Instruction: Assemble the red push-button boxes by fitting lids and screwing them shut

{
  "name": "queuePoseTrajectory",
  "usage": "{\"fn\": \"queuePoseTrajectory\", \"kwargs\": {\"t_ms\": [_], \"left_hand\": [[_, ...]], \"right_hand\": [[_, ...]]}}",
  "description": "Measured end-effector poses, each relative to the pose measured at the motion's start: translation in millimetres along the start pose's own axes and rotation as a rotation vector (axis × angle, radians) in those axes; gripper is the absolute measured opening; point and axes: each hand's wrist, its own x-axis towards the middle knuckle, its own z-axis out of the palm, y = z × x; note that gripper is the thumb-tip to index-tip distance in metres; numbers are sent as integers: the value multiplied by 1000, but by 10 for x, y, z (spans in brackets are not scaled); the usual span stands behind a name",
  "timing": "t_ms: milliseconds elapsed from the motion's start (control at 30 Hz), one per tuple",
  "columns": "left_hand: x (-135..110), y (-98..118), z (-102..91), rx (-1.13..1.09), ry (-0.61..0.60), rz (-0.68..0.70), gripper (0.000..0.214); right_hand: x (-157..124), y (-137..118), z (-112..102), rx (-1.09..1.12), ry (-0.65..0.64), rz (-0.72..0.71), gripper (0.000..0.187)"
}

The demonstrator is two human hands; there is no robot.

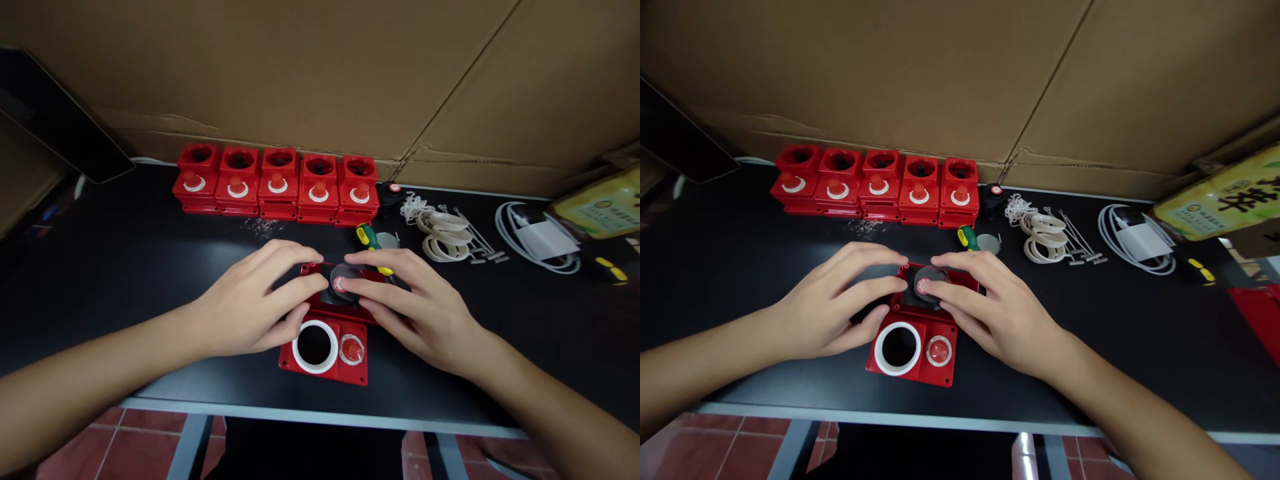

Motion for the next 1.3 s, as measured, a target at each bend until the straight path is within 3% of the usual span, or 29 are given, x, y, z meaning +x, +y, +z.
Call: {"fn": "queuePoseTrajectory", "kwargs": {"t_ms": [667, 1300], "left_hand": [[28, 4, 12, -73, 22, 31, 17], [22, -10, 6, -92, 24, 47, 17]], "right_hand": [[15, -30, -42, -35, -106, -107, 49], [20, -28, -10, -36, -81, -99, 55]]}}
